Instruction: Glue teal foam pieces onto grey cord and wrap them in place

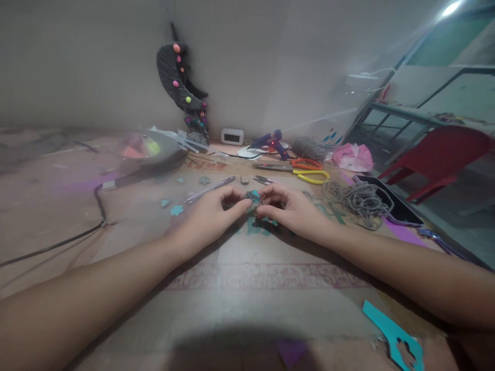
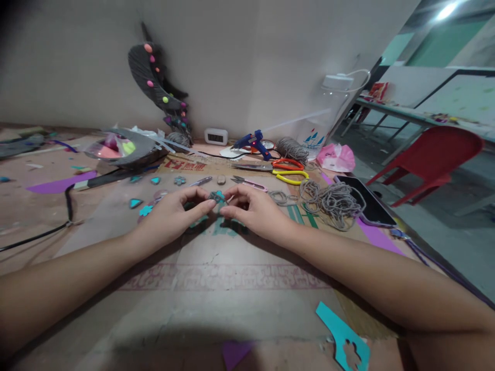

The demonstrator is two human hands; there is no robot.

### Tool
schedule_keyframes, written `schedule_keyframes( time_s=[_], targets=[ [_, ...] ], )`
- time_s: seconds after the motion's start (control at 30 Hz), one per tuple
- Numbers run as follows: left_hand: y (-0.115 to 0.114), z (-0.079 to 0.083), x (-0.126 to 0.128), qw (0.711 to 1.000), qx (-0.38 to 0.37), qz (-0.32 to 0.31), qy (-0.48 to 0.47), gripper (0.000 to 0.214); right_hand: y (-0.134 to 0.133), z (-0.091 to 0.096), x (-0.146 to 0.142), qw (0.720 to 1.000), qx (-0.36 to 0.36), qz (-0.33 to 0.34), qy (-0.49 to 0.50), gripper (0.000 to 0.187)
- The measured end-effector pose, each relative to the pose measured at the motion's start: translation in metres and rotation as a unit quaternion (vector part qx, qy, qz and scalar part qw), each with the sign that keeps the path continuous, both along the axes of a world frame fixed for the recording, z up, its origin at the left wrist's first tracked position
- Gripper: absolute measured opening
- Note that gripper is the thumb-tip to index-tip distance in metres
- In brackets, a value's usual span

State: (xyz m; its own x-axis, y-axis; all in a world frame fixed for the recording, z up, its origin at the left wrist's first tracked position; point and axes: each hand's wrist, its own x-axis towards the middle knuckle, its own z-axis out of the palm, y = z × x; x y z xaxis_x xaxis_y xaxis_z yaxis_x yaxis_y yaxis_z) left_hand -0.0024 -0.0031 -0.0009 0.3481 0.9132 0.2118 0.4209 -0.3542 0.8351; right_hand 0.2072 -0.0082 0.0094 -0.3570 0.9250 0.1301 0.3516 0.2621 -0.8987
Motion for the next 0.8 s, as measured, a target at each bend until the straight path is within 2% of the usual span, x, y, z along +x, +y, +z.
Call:
schedule_keyframes(
  time_s=[0.1,0.23,0.33,0.5,0.73,0.8],
  targets=[
    [-0.0001,0.0004,0.0004,1.0,-0.008,0.009,0.001,0.024,0.0016,0.002,0.0036,0.999,0.038,-0.015,-0.034,0.011],
    [-0.0006,0.001,0.0011,1.0,-0.025,0.001,0.012,0.022,0.0004,0.0075,0.0054,0.989,0.116,-0.067,-0.064,0.016],
    [-0.0007,0.0011,0.0012,0.999,-0.03,-0.009,0.021,0.023,-0.0011,0.0092,0.0045,0.984,0.147,-0.077,-0.069,0.016],
    [-0.0003,0.0009,0.0014,0.999,-0.03,-0.017,0.026,0.021,-0.0006,0.0082,0.0043,0.983,0.151,-0.079,-0.065,0.018],
    [0.0001,0.0001,0.0005,1.0,-0.019,-0.01,0.007,0.022,0.0021,0.0052,0.0058,0.987,0.135,-0.037,-0.085,0.034],
    [0.0004,0.0,0.0003,1.0,-0.01,-0.009,0.006,0.023,0.0018,0.0043,0.0049,0.986,0.13,-0.038,-0.101,0.032]
  ],
)
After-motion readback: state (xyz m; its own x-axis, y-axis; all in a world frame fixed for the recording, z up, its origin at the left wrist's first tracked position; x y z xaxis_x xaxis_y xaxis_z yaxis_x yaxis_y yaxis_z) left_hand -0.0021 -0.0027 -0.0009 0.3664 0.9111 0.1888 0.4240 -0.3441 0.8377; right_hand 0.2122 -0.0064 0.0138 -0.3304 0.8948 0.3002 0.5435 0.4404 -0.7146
